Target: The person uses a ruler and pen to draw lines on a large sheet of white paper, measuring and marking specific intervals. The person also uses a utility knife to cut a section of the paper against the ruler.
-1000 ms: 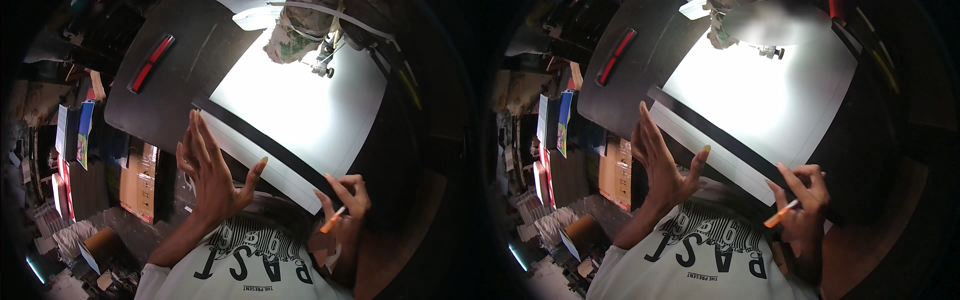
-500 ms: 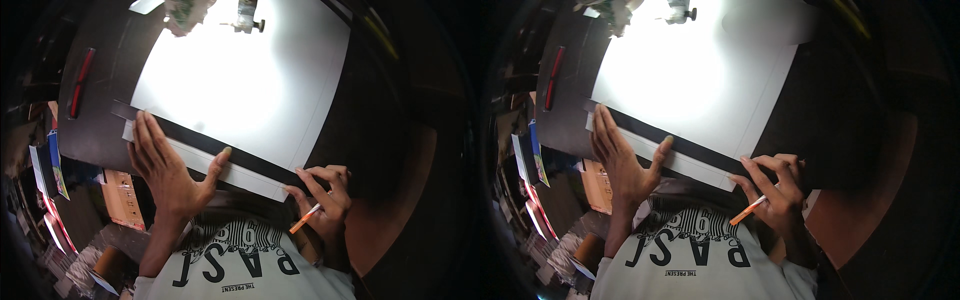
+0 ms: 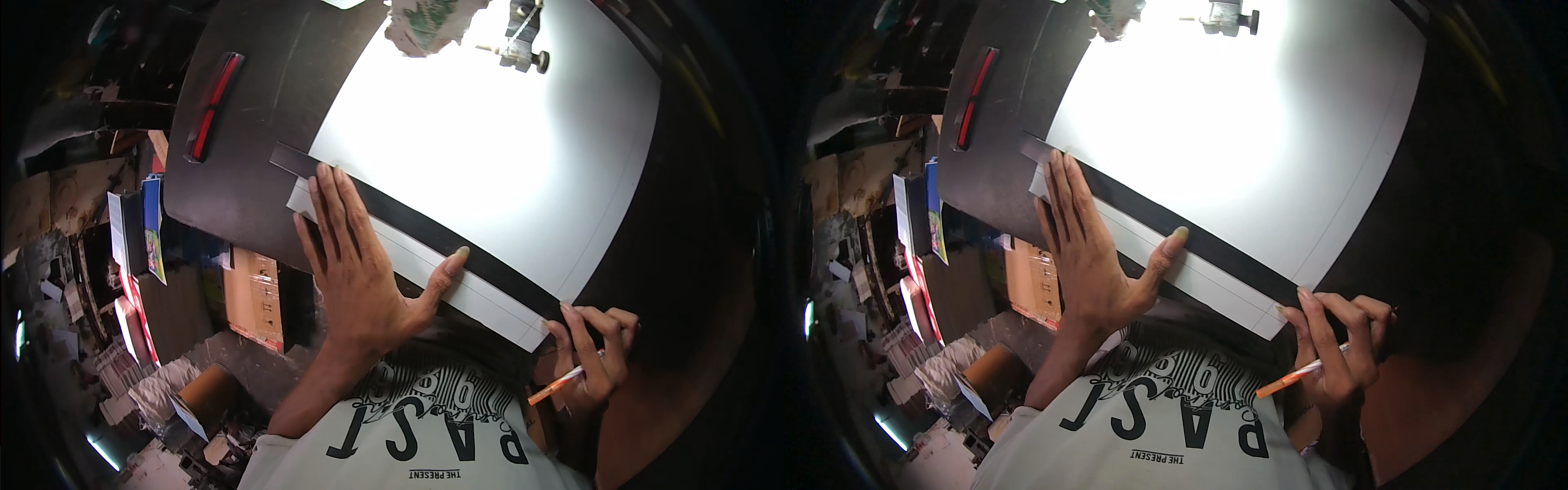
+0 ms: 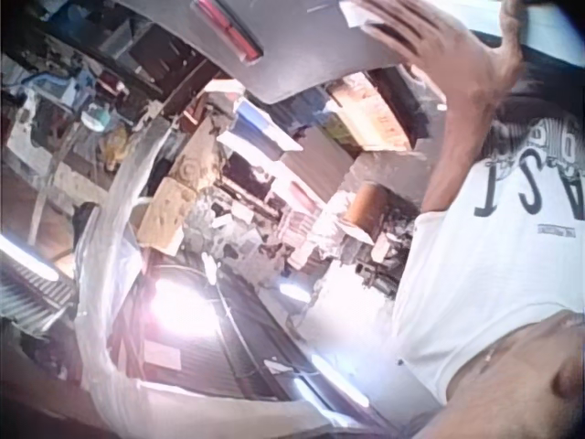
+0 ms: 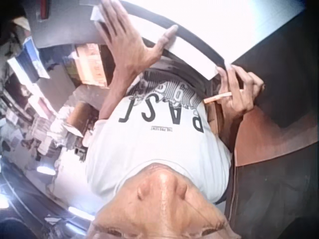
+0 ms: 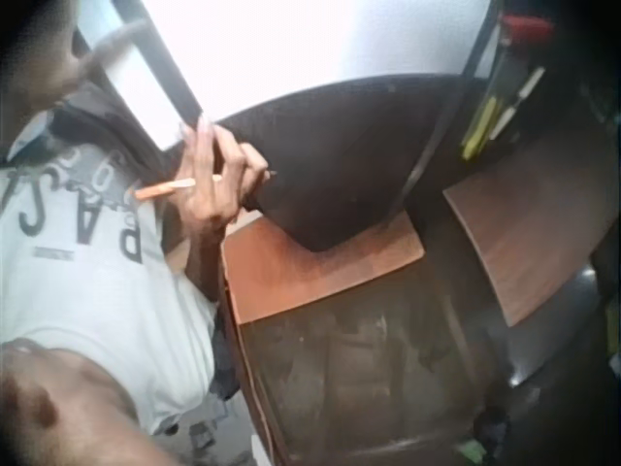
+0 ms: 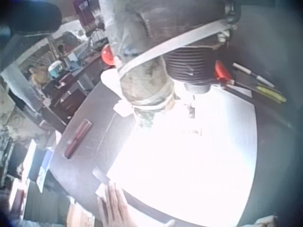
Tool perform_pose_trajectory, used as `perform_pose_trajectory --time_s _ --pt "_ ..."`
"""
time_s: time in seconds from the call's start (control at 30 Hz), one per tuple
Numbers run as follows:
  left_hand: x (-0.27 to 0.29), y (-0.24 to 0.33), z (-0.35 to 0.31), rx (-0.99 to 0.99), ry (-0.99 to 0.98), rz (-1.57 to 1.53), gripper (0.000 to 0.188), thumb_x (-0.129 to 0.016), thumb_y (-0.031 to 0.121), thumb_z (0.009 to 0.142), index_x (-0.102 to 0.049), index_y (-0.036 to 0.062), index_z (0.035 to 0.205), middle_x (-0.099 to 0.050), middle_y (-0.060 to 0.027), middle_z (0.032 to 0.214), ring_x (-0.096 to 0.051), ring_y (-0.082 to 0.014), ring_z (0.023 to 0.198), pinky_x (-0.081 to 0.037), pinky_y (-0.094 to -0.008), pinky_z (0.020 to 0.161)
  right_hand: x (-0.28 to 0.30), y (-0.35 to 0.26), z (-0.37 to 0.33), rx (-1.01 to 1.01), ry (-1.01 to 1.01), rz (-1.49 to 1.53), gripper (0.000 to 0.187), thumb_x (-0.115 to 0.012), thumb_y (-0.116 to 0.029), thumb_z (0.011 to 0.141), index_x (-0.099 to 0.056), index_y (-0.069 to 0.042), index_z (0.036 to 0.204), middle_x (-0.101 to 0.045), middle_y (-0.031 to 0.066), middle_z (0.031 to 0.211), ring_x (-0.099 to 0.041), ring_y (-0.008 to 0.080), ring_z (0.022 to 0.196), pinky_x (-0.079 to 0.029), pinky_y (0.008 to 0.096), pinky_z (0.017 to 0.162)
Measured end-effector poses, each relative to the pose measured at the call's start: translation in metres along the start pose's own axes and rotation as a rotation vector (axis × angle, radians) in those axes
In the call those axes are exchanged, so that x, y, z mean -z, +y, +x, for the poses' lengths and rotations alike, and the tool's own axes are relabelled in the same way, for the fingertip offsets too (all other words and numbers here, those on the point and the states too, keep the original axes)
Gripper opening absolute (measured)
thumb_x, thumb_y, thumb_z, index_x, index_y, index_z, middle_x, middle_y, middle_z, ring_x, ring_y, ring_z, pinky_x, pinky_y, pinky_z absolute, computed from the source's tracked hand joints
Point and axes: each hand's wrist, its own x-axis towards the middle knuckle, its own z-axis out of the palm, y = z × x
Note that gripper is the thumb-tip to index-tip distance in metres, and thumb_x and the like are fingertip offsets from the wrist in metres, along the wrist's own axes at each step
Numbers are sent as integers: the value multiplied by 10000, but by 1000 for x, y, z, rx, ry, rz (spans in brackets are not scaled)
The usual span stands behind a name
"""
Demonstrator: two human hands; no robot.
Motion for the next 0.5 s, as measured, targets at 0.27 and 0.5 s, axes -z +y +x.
perform_pose_trajectory --time_s 0.27,0.5 --pt "0 -2 1 17 -51 -51 1295 -627 733 839 -15 -156 1556 7 -356 1644 82 -480 1546 42 -694 1186 -5 -2 0 -27 16 -3 322 -871 -140 703 -800 -9 989 -674 66 881 -538 247 812 -421 407 769" --pt "1 -1 2 28 -76 -5 1282 -599 731 842 21 -125 1568 23 -350 1646 67 -462 1555 24 -671 1201 -3 1 0 -17 -14 -2 304 -870 -126 722 -797 -3 990 -677 71 883 -543 250 804 -418 412 768"
